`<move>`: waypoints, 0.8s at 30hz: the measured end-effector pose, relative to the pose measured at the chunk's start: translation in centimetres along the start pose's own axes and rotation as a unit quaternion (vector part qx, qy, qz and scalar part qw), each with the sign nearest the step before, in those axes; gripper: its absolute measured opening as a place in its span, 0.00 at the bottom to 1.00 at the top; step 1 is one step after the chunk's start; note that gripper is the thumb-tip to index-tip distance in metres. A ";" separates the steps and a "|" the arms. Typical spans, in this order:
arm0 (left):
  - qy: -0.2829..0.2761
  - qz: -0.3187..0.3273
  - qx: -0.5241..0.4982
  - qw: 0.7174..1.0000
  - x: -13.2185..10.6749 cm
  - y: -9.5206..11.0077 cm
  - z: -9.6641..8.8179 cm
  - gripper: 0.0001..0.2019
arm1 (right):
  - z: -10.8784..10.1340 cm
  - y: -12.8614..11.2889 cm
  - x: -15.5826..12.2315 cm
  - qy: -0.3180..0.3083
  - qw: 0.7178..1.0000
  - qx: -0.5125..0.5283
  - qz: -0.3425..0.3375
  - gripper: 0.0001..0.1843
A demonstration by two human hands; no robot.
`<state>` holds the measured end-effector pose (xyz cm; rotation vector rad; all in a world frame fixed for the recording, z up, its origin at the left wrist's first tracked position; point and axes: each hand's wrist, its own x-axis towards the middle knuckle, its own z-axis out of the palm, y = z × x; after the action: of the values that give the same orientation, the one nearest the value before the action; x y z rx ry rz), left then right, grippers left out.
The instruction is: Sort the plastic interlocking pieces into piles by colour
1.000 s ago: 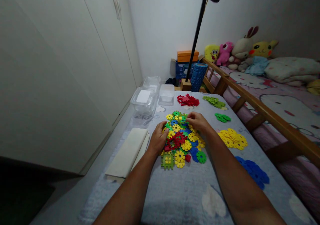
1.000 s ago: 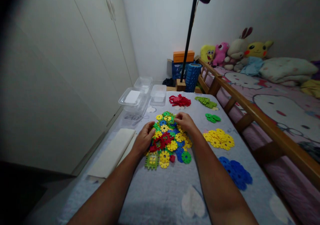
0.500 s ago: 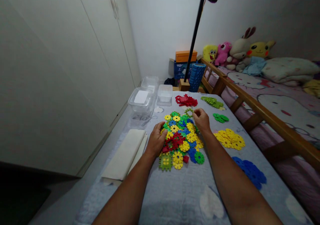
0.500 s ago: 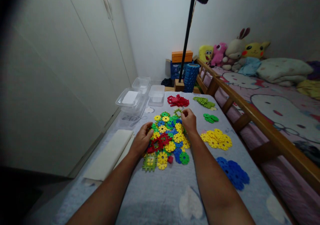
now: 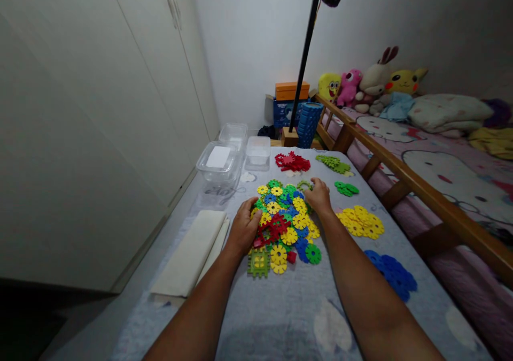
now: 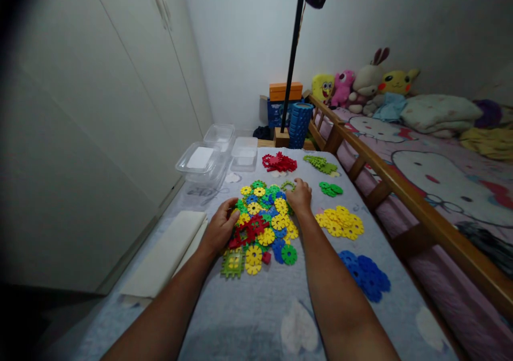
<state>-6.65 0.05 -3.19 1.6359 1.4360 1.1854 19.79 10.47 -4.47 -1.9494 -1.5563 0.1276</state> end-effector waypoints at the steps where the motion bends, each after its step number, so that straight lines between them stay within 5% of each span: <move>1: -0.001 -0.001 0.001 1.000 0.0 0.0 0.0 0.20 | 0.1 0.1 -0.1 -0.007 1.000 -0.018 -0.002 0.26; 6: -0.001 -0.001 0.009 1.000 -0.1 0.1 -0.1 0.20 | 0.2 0.3 -0.4 -0.035 0.998 -0.046 -0.010 0.24; 14: 0.004 0.011 0.015 1.000 0.0 0.1 -0.1 0.20 | -1.4 -1.1 0.7 0.011 0.998 0.027 -0.054 0.13; 20: 0.006 0.007 0.020 1.000 -0.1 0.0 -0.1 0.20 | -4.1 -1.8 5.2 0.021 0.995 0.042 -0.090 0.04; 24: 0.005 0.009 0.023 1.000 0.0 -0.3 -0.2 0.20 | -5.9 1.9 8.8 0.040 0.998 0.036 -0.016 0.03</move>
<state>-6.95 0.05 -3.36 1.6795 1.4678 1.1794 26.63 15.83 1.92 -1.8510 -1.5102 0.0886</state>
